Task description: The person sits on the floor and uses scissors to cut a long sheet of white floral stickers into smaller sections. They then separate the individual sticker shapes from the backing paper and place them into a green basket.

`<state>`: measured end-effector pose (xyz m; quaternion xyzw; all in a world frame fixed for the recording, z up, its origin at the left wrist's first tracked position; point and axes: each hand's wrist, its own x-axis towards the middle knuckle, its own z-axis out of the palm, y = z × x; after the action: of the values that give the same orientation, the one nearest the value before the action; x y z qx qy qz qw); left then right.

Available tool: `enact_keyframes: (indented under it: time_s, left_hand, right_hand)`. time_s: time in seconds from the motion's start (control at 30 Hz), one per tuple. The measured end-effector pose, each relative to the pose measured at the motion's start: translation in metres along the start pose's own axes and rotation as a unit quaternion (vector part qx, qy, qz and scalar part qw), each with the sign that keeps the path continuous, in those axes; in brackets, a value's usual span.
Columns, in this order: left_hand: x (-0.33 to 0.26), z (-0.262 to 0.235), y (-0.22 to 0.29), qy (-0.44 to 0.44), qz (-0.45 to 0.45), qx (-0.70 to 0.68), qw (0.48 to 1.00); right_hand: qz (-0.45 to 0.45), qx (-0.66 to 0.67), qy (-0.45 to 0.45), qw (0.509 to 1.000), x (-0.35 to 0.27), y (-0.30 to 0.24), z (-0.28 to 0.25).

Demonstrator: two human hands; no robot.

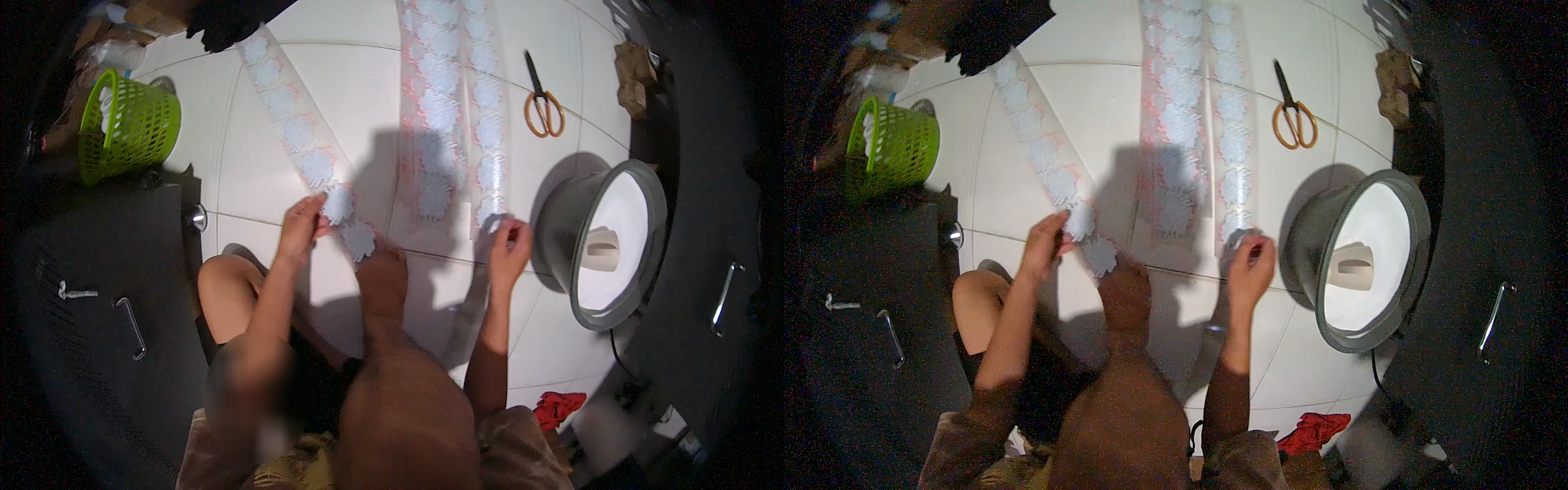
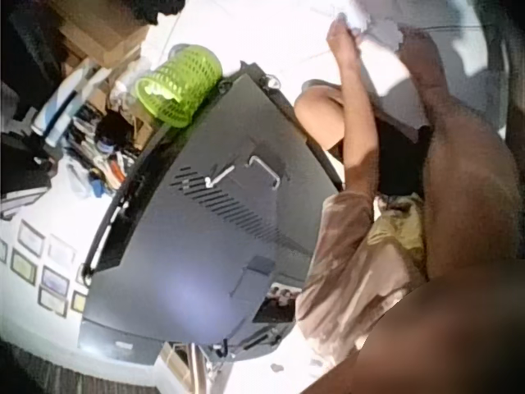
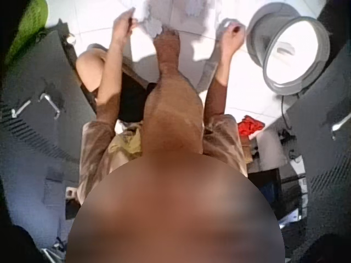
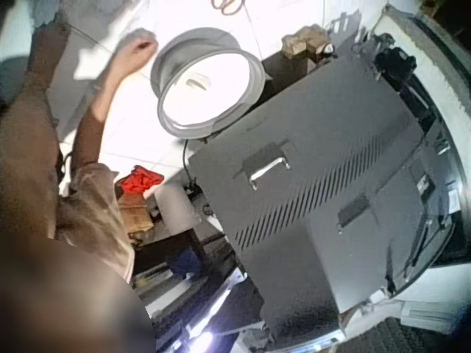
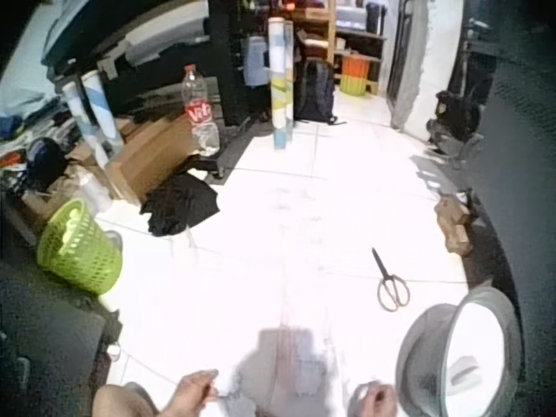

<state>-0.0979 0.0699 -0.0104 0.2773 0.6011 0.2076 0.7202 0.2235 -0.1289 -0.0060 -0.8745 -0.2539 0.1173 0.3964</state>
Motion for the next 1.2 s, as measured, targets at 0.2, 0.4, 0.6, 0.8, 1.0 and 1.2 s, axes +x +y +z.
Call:
enact_keyframes:
  time_s: [0.2, 0.4, 0.6, 0.8, 1.0, 1.2]
  left_hand:
    - [-0.018, 0.015, -0.045, 0.012, 0.005, -0.039, 0.999]
    - [-0.002, 0.002, -0.059, 0.093, 0.062, -0.085, 0.99]
    - [-0.038, 0.023, -0.045, 0.037, -0.038, -0.199, 0.979]
    - [-0.059, 0.033, -0.065, 0.062, -0.047, 0.017, 0.997]
    - [-0.066, 0.014, -0.079, 0.141, 0.236, 0.369, 0.887]
    - [-0.083, -0.004, -0.074, 0.112, 0.184, 0.369, 0.904]
  right_hand:
    - [-0.091, -0.207, -0.029, 0.974, 0.033, 0.01, 0.015]
    - [-0.008, -0.07, -0.014, 0.997, 0.033, 0.004, 0.025]
    - [-0.078, -0.058, 0.051, 0.994, 0.064, -0.014, 0.026]
    - [-0.173, -0.2, 0.089, 0.96, 0.202, -0.023, 0.054]
    - [-0.065, -0.351, -0.031, 0.933, 0.258, -0.02, 0.061]
    - [-0.048, -0.358, -0.11, 0.926, 0.267, -0.018, 0.048]
